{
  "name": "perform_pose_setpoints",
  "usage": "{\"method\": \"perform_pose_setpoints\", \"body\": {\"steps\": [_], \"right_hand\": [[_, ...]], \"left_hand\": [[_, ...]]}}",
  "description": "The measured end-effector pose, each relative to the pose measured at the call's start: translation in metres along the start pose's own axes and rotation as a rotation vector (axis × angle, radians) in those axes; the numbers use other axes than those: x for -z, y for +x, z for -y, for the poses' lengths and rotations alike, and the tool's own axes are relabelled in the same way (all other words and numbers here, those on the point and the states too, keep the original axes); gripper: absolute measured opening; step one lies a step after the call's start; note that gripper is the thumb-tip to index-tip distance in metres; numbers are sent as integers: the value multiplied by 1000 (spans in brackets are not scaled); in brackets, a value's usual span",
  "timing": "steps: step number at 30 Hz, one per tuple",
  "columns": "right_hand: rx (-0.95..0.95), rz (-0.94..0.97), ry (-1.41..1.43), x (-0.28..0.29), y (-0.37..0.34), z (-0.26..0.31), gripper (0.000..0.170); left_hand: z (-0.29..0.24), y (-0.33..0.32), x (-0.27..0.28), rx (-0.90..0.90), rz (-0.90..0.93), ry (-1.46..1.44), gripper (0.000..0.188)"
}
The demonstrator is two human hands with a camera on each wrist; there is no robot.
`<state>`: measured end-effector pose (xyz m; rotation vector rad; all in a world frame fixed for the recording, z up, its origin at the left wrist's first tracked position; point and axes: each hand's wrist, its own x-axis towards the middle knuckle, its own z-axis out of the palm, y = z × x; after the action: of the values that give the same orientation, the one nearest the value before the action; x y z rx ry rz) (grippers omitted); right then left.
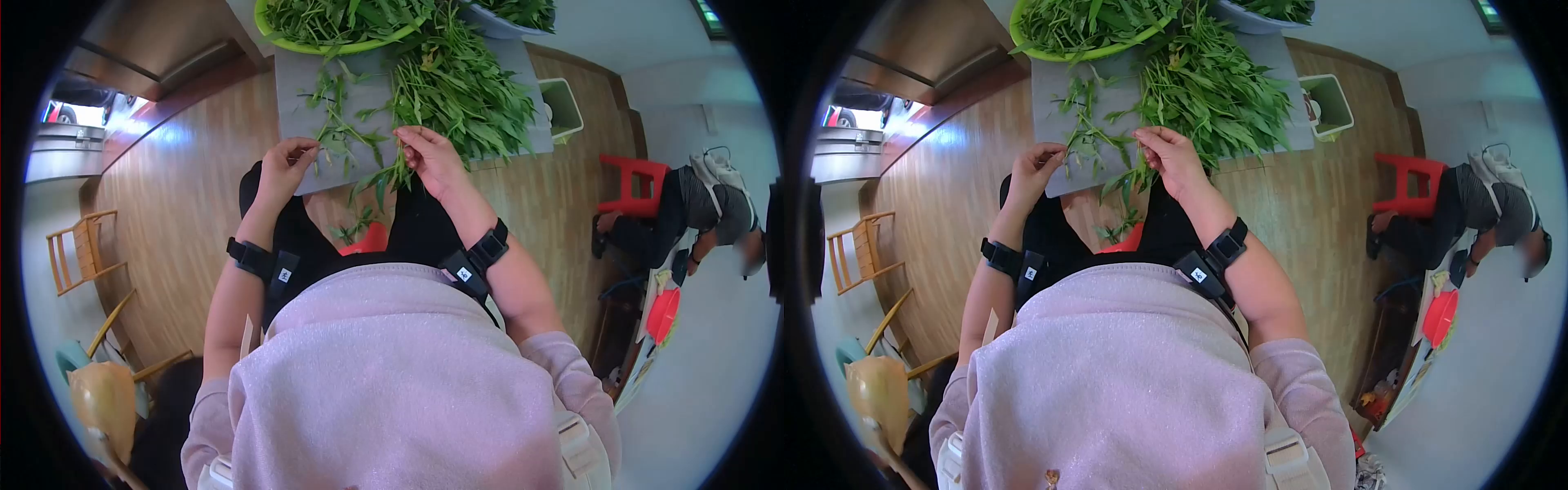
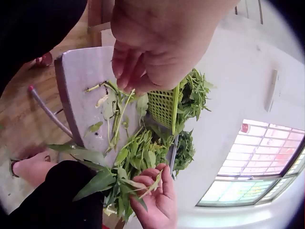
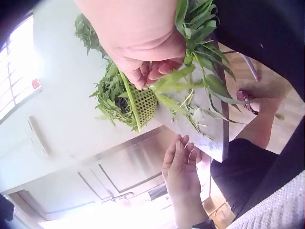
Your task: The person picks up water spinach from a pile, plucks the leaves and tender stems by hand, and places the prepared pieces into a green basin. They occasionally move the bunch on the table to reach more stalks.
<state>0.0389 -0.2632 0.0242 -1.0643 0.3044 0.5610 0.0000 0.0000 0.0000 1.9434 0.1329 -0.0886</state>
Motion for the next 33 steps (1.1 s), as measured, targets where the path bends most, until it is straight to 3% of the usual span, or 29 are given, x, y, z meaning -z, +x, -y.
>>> {"method": "perform_pose_setpoints", "body": {"steps": [12, 15, 18, 20, 21, 23, 24, 26, 27, 29, 33], "right_hand": [[14, -45, -133, -19, 0, -7, 10], [60, -49, -52, -21, 0, -6, 11], [-11, -88, 37, -6, 4, -4, 10], [-87, 120, 11, 21, 15, -8, 10], [-85, 117, 3, 17, 17, -6, 10], [-41, -130, -335, 5, 21, -5, 9], [-41, -132, -343, 7, 29, -7, 9], [383, -220, -956, 13, 48, -12, 17], [385, -219, -962, 10, 50, -8, 17], [323, -275, -1494, 3, 53, 0, 22], [273, -306, -1692, -11, 51, 0, 24]], "left_hand": [[11, -8, -1, 22, 47, -137, 15], [8, -11, 2, 27, 39, -107, 16], [9, -13, 2, 66, 34, -128, 15], [9, -12, 2, 82, 31, -163, 15], [13, -12, 1, 79, 31, -171, 15], [24, -11, -3, 87, 11, -242, 15], [27, -10, -3, 86, 9, -250, 15], [32, -10, -2, 88, 26, -258, 14], [34, -9, -1, 86, 23, -264, 14], [36, -9, 2, 119, 25, -293, 14], [45, -10, 0, 79, 4, -312, 13]]}}
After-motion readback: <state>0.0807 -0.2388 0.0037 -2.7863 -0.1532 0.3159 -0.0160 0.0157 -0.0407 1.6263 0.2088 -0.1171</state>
